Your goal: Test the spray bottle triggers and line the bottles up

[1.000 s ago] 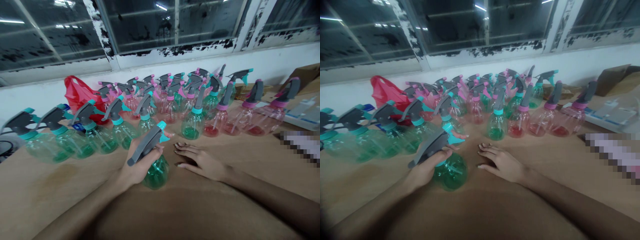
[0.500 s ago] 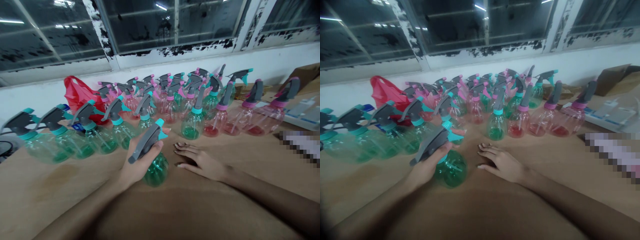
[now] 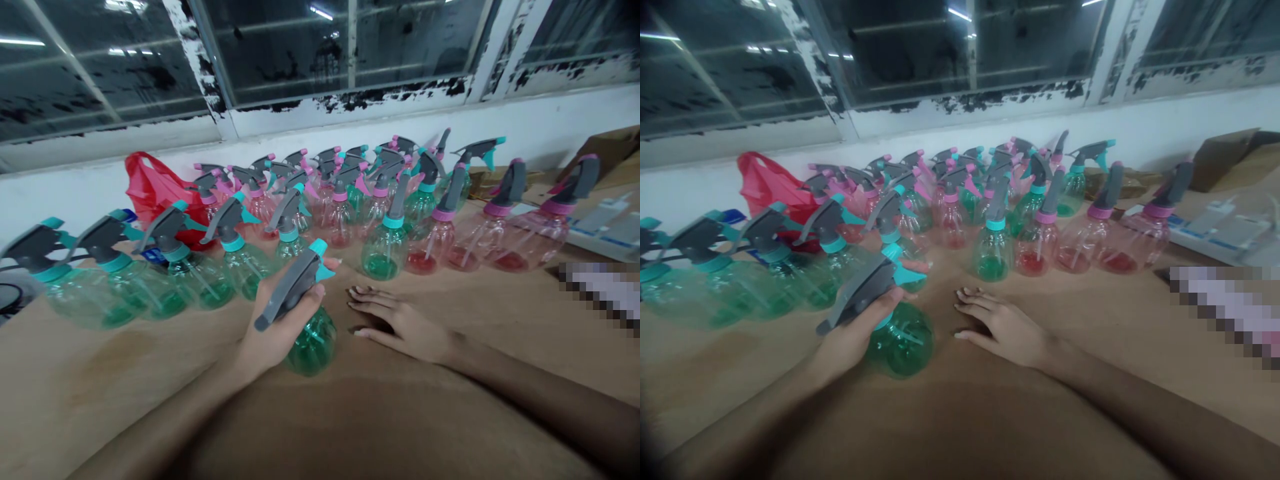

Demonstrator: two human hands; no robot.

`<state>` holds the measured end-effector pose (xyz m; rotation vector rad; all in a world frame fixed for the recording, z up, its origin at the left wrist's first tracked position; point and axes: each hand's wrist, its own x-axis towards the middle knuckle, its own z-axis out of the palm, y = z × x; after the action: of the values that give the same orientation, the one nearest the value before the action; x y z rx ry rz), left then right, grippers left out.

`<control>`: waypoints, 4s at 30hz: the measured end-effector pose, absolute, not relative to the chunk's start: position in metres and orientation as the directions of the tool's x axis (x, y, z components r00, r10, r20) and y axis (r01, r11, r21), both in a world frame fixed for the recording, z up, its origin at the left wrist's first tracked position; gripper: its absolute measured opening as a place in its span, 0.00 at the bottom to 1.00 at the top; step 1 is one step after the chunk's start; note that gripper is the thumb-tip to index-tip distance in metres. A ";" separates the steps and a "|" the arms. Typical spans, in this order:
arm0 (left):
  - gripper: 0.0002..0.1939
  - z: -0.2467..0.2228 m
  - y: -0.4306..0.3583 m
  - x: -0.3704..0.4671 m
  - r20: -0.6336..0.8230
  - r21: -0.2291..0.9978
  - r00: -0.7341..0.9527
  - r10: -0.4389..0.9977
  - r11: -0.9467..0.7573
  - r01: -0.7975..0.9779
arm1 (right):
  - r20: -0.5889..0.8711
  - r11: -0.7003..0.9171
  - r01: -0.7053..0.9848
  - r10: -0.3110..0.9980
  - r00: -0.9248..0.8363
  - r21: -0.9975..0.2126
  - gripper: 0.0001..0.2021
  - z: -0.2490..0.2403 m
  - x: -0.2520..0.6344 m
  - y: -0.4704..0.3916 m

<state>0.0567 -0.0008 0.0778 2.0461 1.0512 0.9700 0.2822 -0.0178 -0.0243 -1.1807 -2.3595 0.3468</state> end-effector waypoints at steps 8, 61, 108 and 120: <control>0.15 0.075 0.000 0.054 0.299 0.803 0.409 0.862 -0.459 0.380 | 0.328 0.602 0.661 0.799 -0.505 -0.449 0.25 -0.024 0.281 -0.018; 0.13 0.004 -0.024 0.020 0.251 0.660 0.473 0.844 -0.507 0.554 | 0.451 0.105 0.970 0.893 0.005 -0.218 0.28 0.052 0.237 0.038; 0.11 0.024 -0.001 0.106 0.313 0.848 0.401 0.861 -0.444 0.290 | 0.450 0.035 0.951 0.886 0.112 -0.306 0.31 0.042 0.290 -0.022; 0.31 0.067 -0.002 0.127 0.338 0.827 0.511 0.790 -0.508 0.238 | 0.624 0.260 0.941 0.778 -0.073 -0.215 0.32 0.037 0.260 -0.071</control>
<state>0.1274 -0.0017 0.0672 2.0131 0.8390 0.9493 0.2605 -0.0708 0.0367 -1.5569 -1.8876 -0.3236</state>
